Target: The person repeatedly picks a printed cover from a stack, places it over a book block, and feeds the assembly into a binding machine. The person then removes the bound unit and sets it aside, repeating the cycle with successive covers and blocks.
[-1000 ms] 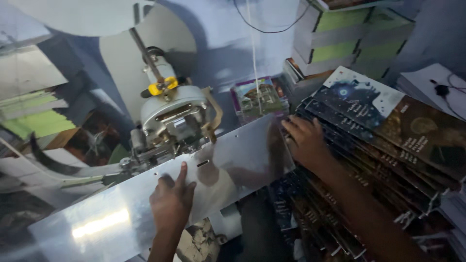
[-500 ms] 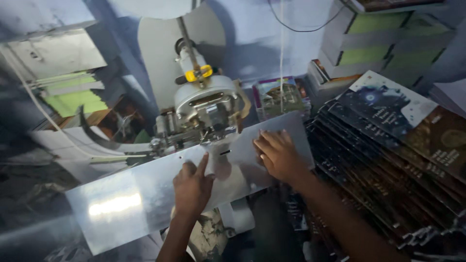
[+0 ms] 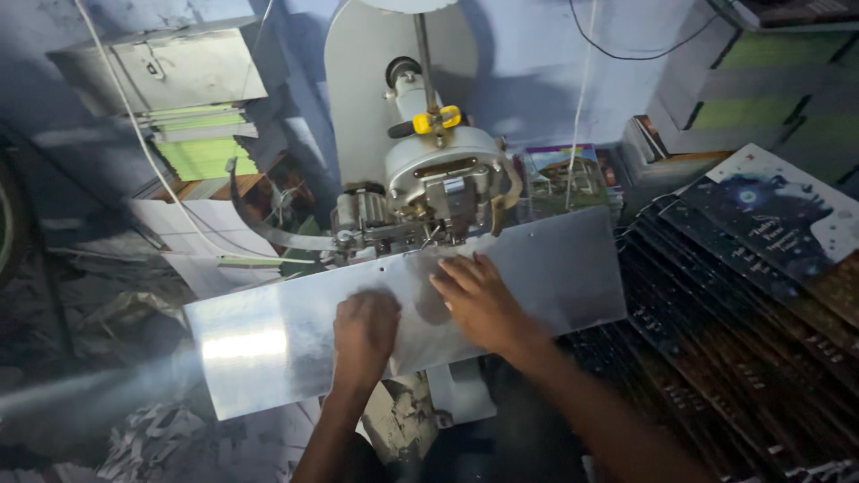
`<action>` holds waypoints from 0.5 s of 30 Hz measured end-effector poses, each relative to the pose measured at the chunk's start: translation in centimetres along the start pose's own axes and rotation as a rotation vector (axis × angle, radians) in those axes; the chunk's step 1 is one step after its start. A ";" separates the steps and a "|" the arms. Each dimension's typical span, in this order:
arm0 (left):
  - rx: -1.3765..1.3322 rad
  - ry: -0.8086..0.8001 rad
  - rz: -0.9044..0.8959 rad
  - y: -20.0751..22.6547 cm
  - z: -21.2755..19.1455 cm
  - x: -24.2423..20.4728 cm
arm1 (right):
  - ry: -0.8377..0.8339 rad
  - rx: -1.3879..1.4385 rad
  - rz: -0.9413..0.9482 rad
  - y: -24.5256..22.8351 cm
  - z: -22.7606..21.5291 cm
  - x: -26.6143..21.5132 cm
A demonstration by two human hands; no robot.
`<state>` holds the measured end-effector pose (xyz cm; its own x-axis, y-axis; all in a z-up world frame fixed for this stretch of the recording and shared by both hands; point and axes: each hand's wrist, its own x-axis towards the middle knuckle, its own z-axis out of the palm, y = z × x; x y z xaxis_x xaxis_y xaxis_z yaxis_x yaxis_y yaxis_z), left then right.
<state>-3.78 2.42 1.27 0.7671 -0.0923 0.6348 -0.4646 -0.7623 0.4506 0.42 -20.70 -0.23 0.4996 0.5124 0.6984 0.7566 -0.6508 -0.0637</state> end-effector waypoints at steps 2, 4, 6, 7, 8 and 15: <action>-0.019 0.014 -0.044 -0.3 -0.8 -0.3 | -0.041 0.005 -0.011 -0.8 0.8 0.8; -0.038 0.030 -0.061 -0.5 -1.6 -0.6 | -0.071 0.043 -0.001 -1.7 1.4 1.6; -0.057 0.047 -0.048 -0.8 -2.2 -0.9 | -0.090 0.114 0.029 -2.7 1.7 2.4; -0.060 0.054 -0.055 -1.1 -2.3 -1.0 | -0.086 0.109 0.019 -3.0 1.9 2.8; -0.064 0.061 -0.063 -1.4 -2.4 -1.2 | -0.083 0.104 0.009 -3.4 2.2 3.3; -0.103 0.026 -0.094 -3.0 -3.6 -1.8 | -0.059 0.142 -0.012 -5.3 4.7 5.7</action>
<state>-5.36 7.19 1.03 0.7985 -0.0056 0.6020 -0.4349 -0.6969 0.5703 1.21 -11.72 0.74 0.5106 0.5547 0.6570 0.8129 -0.5604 -0.1585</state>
